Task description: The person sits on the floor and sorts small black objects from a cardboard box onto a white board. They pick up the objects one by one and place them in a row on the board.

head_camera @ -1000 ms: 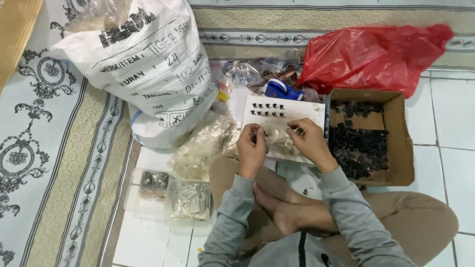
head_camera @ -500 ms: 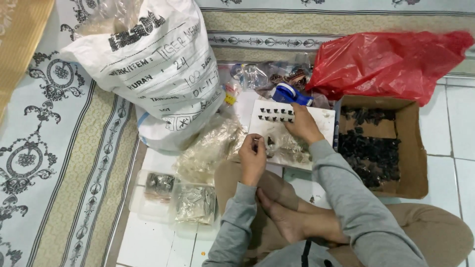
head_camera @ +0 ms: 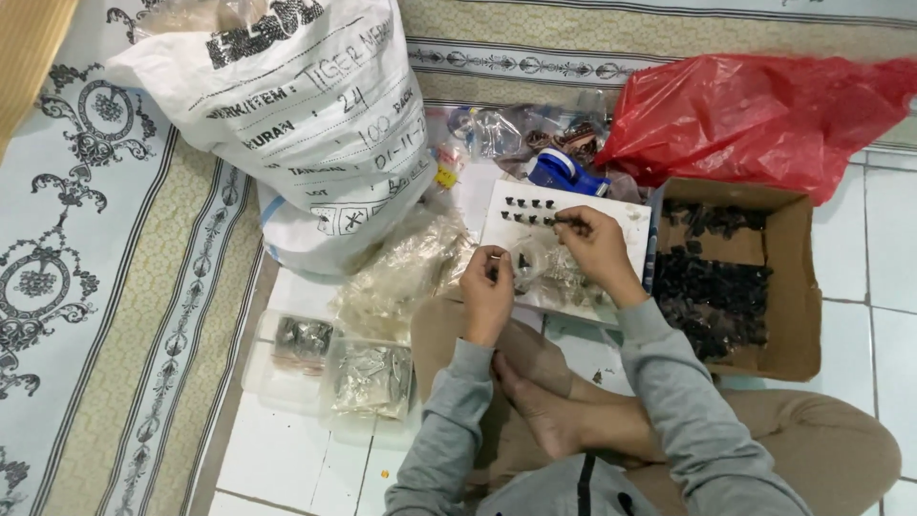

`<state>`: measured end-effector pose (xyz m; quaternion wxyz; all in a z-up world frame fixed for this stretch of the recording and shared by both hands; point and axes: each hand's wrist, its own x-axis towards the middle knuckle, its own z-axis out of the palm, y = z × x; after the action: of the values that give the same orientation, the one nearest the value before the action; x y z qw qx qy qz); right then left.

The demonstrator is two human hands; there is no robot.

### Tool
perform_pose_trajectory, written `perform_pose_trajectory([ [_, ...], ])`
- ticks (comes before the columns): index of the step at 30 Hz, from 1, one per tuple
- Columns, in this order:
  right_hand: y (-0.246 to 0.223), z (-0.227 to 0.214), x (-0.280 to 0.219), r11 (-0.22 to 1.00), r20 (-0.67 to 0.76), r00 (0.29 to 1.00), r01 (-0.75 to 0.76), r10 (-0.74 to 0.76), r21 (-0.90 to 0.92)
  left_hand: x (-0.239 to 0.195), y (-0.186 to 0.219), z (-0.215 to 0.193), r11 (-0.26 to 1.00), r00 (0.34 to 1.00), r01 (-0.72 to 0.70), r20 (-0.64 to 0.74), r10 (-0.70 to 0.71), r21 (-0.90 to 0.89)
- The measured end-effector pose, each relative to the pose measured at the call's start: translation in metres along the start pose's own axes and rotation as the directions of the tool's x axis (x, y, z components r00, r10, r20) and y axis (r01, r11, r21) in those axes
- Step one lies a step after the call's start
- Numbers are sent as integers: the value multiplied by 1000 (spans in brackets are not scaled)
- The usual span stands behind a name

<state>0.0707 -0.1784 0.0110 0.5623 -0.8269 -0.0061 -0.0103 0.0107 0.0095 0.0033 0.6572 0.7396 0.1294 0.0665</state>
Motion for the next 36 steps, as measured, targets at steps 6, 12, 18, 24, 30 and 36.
perform_pose_trajectory([
  [6,-63,10,-31,949,220,957,234,-187,-213,-2,0,3,1000,1000,-11,8,11,-24],
  [12,-63,13,-40,939,214,960,232,-180,-254,-5,3,0,999,998,-48,39,49,-17],
  [18,-31,-14,-41,971,-12,991,128,-133,-203,-13,45,-5,992,997,-76,2,77,-96],
  [24,15,-13,-10,913,107,988,-56,108,-404,1,-5,-6,999,1000,-4,1,4,-40],
  [30,34,15,44,868,145,986,-1,84,-497,1,-9,-12,999,1000,13,-13,-14,-53],
  [36,33,30,61,844,181,977,3,111,-536,5,-15,-18,995,999,13,-47,-18,-97],
])
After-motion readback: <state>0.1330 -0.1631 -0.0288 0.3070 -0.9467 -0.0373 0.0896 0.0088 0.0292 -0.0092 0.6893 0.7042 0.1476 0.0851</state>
